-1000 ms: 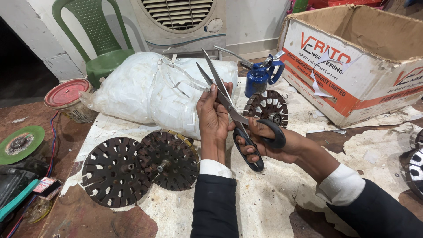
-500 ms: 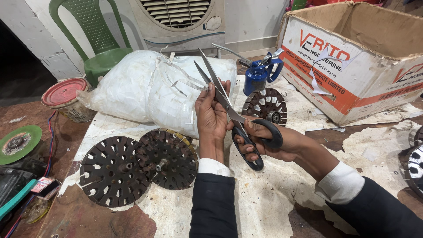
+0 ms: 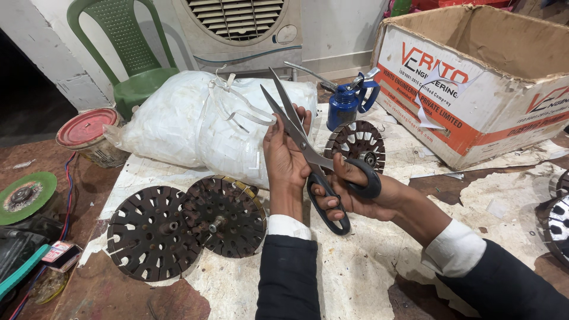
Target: The person fits dark segmented pieces around the rim of a grinding disc hub, pressing them into place by hand. They pick up scissors, trim a piece, set the scissors down, and continue pressing and aligning segments around the disc on the workbench.
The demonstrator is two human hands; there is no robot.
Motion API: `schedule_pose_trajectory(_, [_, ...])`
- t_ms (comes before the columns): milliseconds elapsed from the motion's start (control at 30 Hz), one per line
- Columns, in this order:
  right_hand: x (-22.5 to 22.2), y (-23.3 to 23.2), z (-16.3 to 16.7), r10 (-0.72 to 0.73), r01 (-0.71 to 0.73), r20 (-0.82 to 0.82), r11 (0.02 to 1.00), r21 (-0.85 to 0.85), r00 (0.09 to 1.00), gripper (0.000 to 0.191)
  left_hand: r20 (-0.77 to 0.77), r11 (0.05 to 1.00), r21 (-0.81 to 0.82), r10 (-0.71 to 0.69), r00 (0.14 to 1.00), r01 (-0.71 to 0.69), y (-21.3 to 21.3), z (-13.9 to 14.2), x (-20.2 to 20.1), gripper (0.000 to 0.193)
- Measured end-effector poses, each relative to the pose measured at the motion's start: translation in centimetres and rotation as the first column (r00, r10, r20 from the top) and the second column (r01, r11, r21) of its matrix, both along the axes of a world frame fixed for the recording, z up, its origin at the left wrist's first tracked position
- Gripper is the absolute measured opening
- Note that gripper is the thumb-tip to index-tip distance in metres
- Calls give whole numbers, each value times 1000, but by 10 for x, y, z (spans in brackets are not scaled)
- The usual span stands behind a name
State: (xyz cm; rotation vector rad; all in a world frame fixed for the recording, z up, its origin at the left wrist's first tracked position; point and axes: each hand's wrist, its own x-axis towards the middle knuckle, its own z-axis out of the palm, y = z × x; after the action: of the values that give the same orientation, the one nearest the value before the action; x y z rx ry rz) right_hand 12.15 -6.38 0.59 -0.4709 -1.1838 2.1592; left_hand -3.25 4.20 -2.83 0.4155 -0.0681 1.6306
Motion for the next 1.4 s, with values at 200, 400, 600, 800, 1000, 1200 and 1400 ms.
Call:
schedule_pose_trajectory(200, [-2,-1,0,19,-19,-20,1000,4,1000,71,56,999,49,-10,998,8,7,-9,2,15])
schedule_pose_trajectory(400, [-3,-1,1,26,-26,-29,1000,7,999,71,114,996,82,-55,992,46,12,-15,1,13])
schedule_pose_trajectory(600, [-3,-2,0,16,-16,-19,1000,8,1000,70,97,999,42,-35,995,31,9,-12,0,16])
schedule_pose_trajectory(800, [-3,0,-2,33,-33,-30,999,16,999,71,94,995,92,-40,995,31,12,-14,-2,14])
schedule_pose_trajectory(1000, [-4,-2,-1,36,-36,-31,999,10,999,72,88,998,49,-31,996,27,14,-14,-2,16])
schedule_pose_trajectory(1200, [-5,-4,1,31,-30,-48,999,10,998,71,79,998,58,-11,997,7,12,-11,-3,17])
schedule_pose_trajectory(1400, [-5,-4,1,6,-6,-29,1000,2,1000,70,104,999,45,-9,994,5,9,-7,-4,13])
